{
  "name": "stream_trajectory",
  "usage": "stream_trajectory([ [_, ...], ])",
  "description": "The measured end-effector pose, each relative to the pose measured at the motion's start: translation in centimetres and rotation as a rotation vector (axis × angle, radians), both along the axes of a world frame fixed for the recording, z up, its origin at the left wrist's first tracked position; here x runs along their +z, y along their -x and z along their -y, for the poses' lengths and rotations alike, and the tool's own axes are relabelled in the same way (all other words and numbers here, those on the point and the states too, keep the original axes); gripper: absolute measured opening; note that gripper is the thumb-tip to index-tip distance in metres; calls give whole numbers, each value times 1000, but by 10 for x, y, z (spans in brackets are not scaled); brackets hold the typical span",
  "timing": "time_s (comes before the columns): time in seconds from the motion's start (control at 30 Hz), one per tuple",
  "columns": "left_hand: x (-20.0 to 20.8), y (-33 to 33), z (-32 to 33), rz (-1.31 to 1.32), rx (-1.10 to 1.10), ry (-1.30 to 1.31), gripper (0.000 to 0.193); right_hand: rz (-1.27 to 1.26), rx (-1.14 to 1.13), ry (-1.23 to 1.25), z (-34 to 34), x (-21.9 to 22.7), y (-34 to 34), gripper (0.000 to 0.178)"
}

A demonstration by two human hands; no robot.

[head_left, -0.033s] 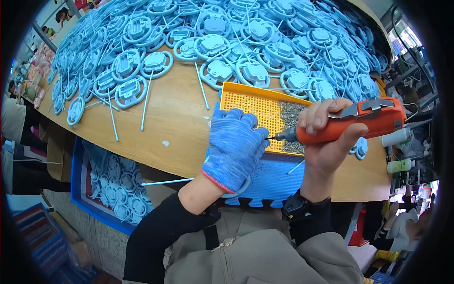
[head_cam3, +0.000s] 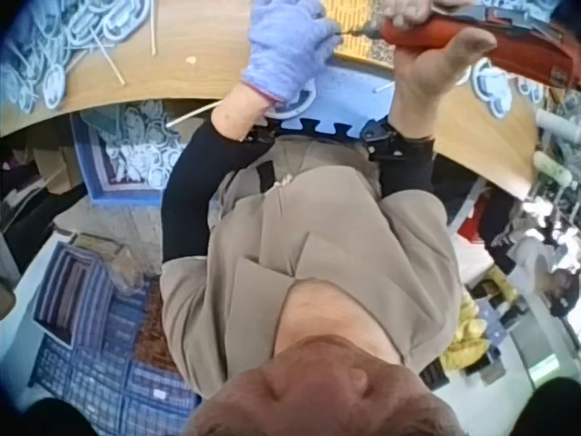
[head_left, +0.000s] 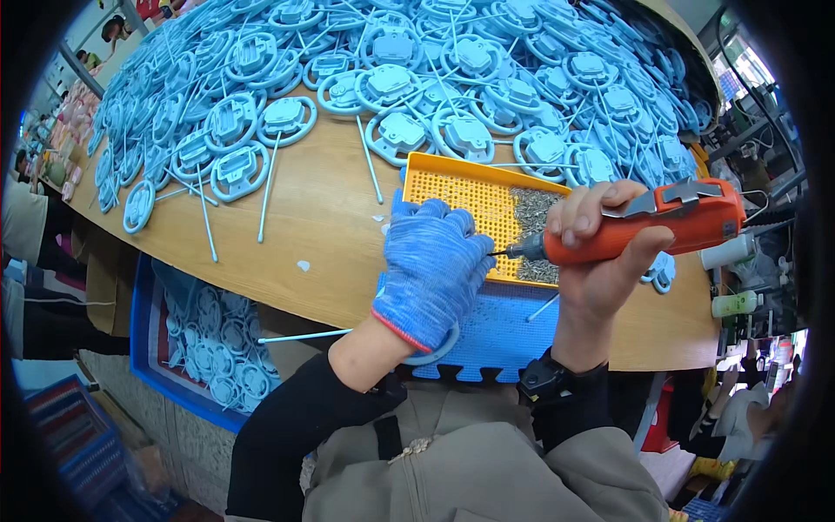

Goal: The person picks up blue plastic toy parts from a pile, places them on a blue mat, and uses a power screwdriver to drive screws from a yellow tray into each part. They then place the assembled parts into a blue bin and repeat the process.

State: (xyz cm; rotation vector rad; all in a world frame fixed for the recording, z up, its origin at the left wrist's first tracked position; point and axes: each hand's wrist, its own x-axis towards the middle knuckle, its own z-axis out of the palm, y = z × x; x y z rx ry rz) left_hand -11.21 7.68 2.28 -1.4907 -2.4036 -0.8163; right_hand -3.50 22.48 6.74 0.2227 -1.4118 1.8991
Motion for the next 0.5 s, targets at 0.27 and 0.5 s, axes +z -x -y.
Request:
stream_trajectory([
  [0.27,-16,14,-33,-1,-21,156,13,-2,-89,17,-18,-5,-2,57],
  [0.5,-15,16,-30,202,-224,-224,18,-22,-39,89,-28,-6,-4,59],
])
